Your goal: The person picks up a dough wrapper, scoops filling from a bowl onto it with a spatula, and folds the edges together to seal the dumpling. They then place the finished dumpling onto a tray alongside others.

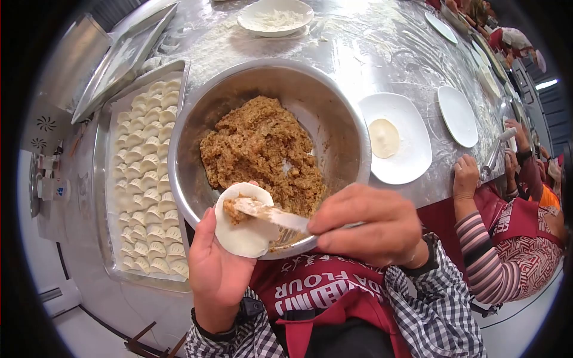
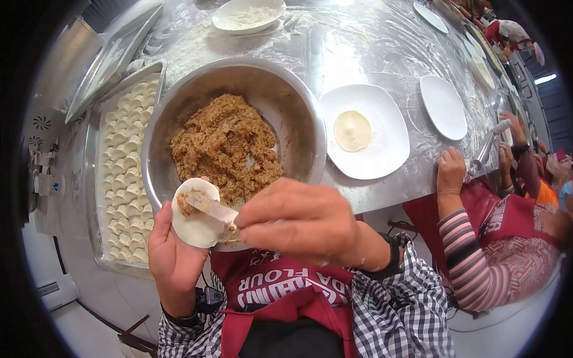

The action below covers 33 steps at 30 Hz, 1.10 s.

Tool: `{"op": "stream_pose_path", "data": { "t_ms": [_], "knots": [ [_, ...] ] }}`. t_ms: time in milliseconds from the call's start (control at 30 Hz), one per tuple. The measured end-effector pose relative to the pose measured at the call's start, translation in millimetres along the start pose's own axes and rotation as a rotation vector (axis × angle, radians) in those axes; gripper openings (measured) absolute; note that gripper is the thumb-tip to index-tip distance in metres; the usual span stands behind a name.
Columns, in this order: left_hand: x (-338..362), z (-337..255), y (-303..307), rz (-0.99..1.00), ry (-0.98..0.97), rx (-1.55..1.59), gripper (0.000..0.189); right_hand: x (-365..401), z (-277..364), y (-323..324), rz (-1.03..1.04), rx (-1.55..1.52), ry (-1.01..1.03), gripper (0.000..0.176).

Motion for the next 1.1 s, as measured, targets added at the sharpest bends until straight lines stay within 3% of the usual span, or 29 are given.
{"op": "stream_pose_path", "data": {
  "t_ms": [200,333,500,633,800,1033,1100],
  "knots": [
    [-3,-1,2,0.047,0.026,0.037,0.044,18,4,-14,0.141,0.224,0.206,0.014],
    [-7,1,7,0.061,0.021,0.070,0.042,17,8,-6,0.148,0.188,0.169,0.014],
    [-6,3,1,0.074,-0.009,0.000,0.041,21,4,6,-0.142,-0.060,-0.048,0.016],
    [-6,7,-7,0.083,-0.012,-0.050,0.042,11,4,3,-0.127,-0.011,0.039,0.014],
    [-7,5,-7,0.055,-0.015,-0.089,0.043,15,7,-8,0.046,0.156,0.151,0.014],
    [-10,5,0,-0.006,-0.024,-0.031,0.043,17,10,6,-0.091,0.117,0.026,0.011],
    [-11,7,-2,0.017,-0.038,-0.055,0.043,19,6,4,-0.047,0.152,0.067,0.011]
  ]
}}
Point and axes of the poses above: each hand's wrist, its own x-axis away from the middle knuckle, its own y-axis out of the back of the hand, z = x × y, the point moved 3 cm from there along -x, towards the middle knuckle, and after that the axes turned 12 degrees about x, right-handed, at the moved point
